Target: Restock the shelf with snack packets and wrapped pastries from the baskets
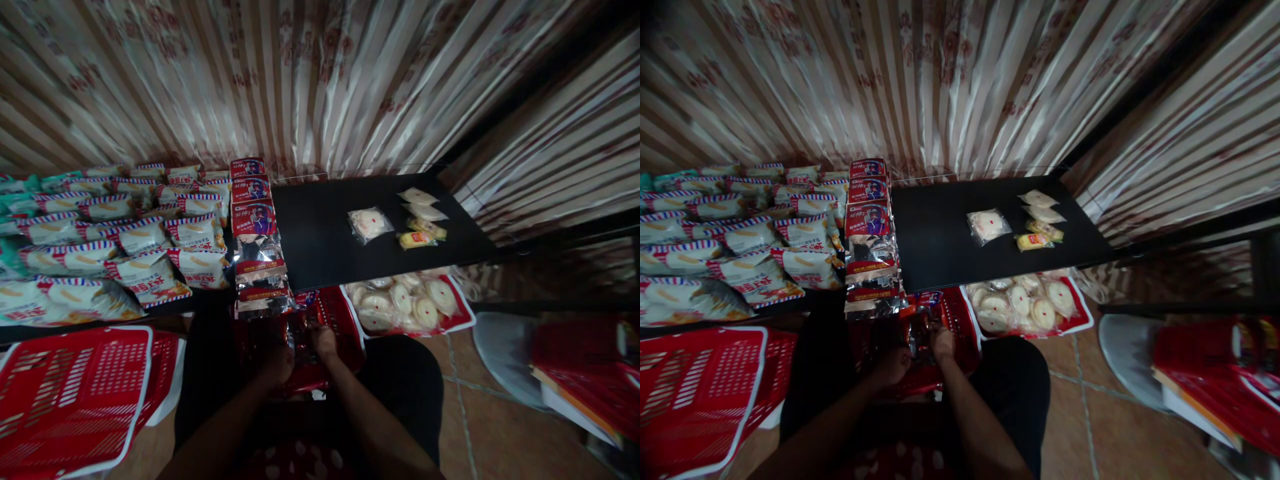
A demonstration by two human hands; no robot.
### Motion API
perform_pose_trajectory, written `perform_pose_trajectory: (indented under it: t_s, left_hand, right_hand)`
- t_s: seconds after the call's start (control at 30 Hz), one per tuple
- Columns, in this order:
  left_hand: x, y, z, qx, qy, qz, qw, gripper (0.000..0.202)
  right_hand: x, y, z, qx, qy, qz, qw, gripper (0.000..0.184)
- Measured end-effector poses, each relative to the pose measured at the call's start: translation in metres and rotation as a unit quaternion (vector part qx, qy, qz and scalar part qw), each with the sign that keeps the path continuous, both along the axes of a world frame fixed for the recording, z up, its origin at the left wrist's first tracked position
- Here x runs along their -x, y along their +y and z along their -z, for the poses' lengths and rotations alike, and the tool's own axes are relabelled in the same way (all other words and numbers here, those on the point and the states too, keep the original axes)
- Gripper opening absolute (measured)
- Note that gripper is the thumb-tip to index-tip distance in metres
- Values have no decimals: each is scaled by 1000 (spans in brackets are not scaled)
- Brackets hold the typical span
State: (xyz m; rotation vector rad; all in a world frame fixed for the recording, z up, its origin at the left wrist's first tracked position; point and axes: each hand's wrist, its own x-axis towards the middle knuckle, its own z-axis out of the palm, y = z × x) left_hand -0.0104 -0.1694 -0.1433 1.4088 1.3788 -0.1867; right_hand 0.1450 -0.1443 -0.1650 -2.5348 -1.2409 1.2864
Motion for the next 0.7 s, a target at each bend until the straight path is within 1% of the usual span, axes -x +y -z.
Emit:
perform_pose_trajectory:
  t_s: [0.07,0.13,0.23,0.3,0.37,0.43,0.47,0.53,0.57,0.6,0.63,0.67,0.7]
  left_hand:
    - [0,-1,0,1,-1,-22,1000,22]
    - [0,-2,-4,-2,-11,-48,999,22]
    - [1,-2,-17,-19,-44,-95,994,25]
    - [1,0,-30,-30,-74,-130,988,29]
    - [0,0,-43,-25,-112,-162,980,27]
    - [-3,-2,-57,6,-156,-186,970,23]
    - [-6,-4,-63,28,-179,-195,964,26]
    - [-10,-9,-78,75,-225,-208,949,40]
    - [-12,-12,-86,115,-259,-224,933,48]
    - [-14,-15,-95,164,-302,-248,906,53]
    - [-15,-17,-105,219,-353,-279,866,57]
    - [-16,-19,-117,275,-406,-312,814,60]
    - [-16,-19,-129,312,-451,-342,763,62]
  right_hand:
    - [-1,-1,-13,-30,-4,-1,1000,26]
    - [-4,-3,-28,-59,-9,-1,998,25]
    - [-15,-8,-59,-122,3,-13,992,25]
    - [-25,-12,-86,-183,36,-30,982,29]
    - [-37,-16,-117,-228,89,-46,969,33]
    - [-48,-21,-149,-239,165,-53,956,35]
    - [-54,-24,-164,-233,198,-46,951,36]
    - [-62,-30,-191,-226,243,-25,943,37]
    - [-65,-33,-204,-233,249,-19,940,37]
    - [-66,-37,-215,-245,247,-22,937,37]
    - [-66,-41,-226,-260,238,-38,935,36]
    - [-64,-46,-236,-273,227,-69,932,35]
    - [-60,-51,-246,-281,218,-115,928,32]
